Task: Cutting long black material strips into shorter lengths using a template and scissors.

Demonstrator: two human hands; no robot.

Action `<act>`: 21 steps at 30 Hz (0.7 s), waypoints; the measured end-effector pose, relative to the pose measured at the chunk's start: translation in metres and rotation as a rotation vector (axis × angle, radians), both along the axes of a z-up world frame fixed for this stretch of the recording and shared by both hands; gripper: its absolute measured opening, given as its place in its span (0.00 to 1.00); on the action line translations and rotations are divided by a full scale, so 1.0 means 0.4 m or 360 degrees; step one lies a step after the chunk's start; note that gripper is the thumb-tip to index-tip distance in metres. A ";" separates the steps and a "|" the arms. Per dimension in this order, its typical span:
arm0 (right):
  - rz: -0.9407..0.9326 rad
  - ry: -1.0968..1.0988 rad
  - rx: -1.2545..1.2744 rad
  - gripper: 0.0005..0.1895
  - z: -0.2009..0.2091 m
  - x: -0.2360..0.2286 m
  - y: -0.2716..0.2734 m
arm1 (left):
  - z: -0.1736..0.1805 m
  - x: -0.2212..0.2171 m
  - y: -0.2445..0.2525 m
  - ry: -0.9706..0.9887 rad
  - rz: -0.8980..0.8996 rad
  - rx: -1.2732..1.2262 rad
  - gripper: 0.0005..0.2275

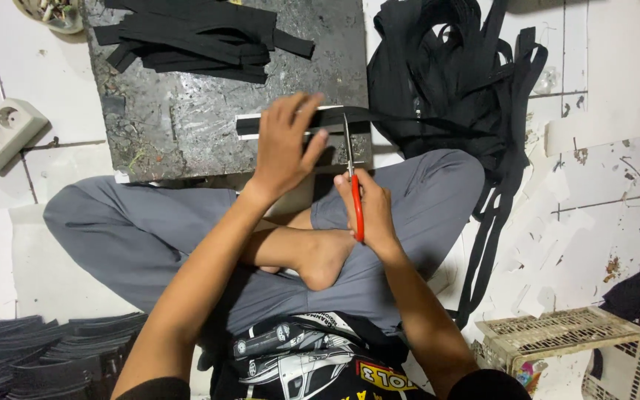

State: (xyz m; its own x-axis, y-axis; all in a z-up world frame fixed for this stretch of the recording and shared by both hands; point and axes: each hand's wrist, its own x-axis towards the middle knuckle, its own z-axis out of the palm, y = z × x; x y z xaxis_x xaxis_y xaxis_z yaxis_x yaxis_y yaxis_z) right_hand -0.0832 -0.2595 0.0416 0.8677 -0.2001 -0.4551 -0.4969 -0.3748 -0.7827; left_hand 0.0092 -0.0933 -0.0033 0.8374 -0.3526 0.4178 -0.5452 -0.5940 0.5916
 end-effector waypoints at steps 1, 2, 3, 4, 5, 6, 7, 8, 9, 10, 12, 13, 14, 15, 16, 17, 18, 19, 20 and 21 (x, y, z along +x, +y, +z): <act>0.0003 -0.0003 0.0002 0.17 -0.005 0.001 0.005 | 0.004 0.016 0.010 -0.0003 0.0003 0.0002 0.22; 0.0059 -0.0048 0.0026 0.16 -0.009 0.003 0.010 | 0.008 0.032 0.021 0.0079 0.0014 -0.0107 0.18; 0.0118 -0.0090 0.0051 0.16 -0.014 0.001 0.015 | 0.012 0.043 0.031 0.0164 0.0027 -0.0216 0.15; 0.0123 -0.0089 0.0052 0.16 -0.017 0.003 0.027 | 0.008 0.059 0.046 0.0165 0.0032 -0.0216 0.15; 0.0187 -0.0149 0.0074 0.15 -0.021 0.007 0.040 | 0.004 0.076 0.062 0.0363 0.0005 -0.0278 0.13; 0.0251 -0.0208 0.0097 0.15 -0.025 0.012 0.053 | 0.000 0.093 0.079 0.0561 -0.0024 -0.0340 0.12; 0.0264 -0.0210 0.0100 0.15 -0.030 0.017 0.067 | -0.003 0.103 0.098 0.0558 -0.0011 -0.0340 0.12; 0.0283 -0.0218 0.0109 0.15 -0.036 0.024 0.081 | -0.006 0.113 0.118 0.0753 -0.0030 -0.0413 0.12; 0.0298 -0.0221 0.0120 0.15 -0.041 0.028 0.096 | -0.009 0.122 0.138 0.0952 -0.0052 -0.0485 0.13; 0.0308 -0.0219 0.0124 0.15 -0.040 0.037 0.108 | -0.003 0.127 0.157 0.0952 -0.0041 -0.0485 0.13; 0.0313 -0.0141 0.0271 0.16 -0.039 0.051 0.136 | 0.006 0.135 0.197 0.0933 -0.0076 -0.0540 0.11; 0.0317 -0.0133 0.0274 0.16 -0.035 0.057 0.148 | 0.009 0.134 0.210 0.0940 -0.0070 -0.0539 0.11; 0.0345 -0.0073 0.0308 0.16 -0.032 0.062 0.160 | 0.011 0.133 0.224 0.0860 -0.0098 -0.0539 0.10; 0.0376 -0.0017 0.0341 0.16 -0.029 0.072 0.171 | 0.015 0.134 0.237 0.0775 -0.0123 -0.0540 0.09; 0.0383 -0.0012 0.0342 0.16 -0.030 0.078 0.183 | 0.018 0.134 0.245 0.0778 -0.0115 -0.0541 0.09; 0.0325 0.0079 0.0442 0.15 -0.030 0.084 0.193 | 0.021 0.134 0.252 0.0798 -0.0121 -0.0570 0.08; 0.0265 0.0170 0.0541 0.15 -0.031 0.090 0.204 | 0.024 0.134 0.260 0.0818 -0.0128 -0.0599 0.08; 0.0271 0.0179 0.0540 0.15 -0.033 0.095 0.211 | 0.020 0.132 0.263 0.0823 -0.0120 -0.0602 0.08; 0.0299 0.0131 0.0540 0.15 -0.034 0.100 0.217 | 0.015 0.130 0.267 0.0879 -0.0095 -0.0612 0.08; 0.0324 0.0081 0.0538 0.16 -0.037 0.106 0.222 | 0.010 0.130 0.269 0.0934 -0.0074 -0.0624 0.08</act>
State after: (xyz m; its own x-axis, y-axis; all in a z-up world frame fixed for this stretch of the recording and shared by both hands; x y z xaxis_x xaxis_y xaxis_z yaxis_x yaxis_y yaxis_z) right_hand -0.0407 -0.1707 0.0270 0.8489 0.1422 -0.5091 -0.4802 -0.1955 -0.8551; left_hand 0.0611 0.0142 0.0008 0.9510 -0.3092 0.0054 -0.0904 -0.2611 0.9611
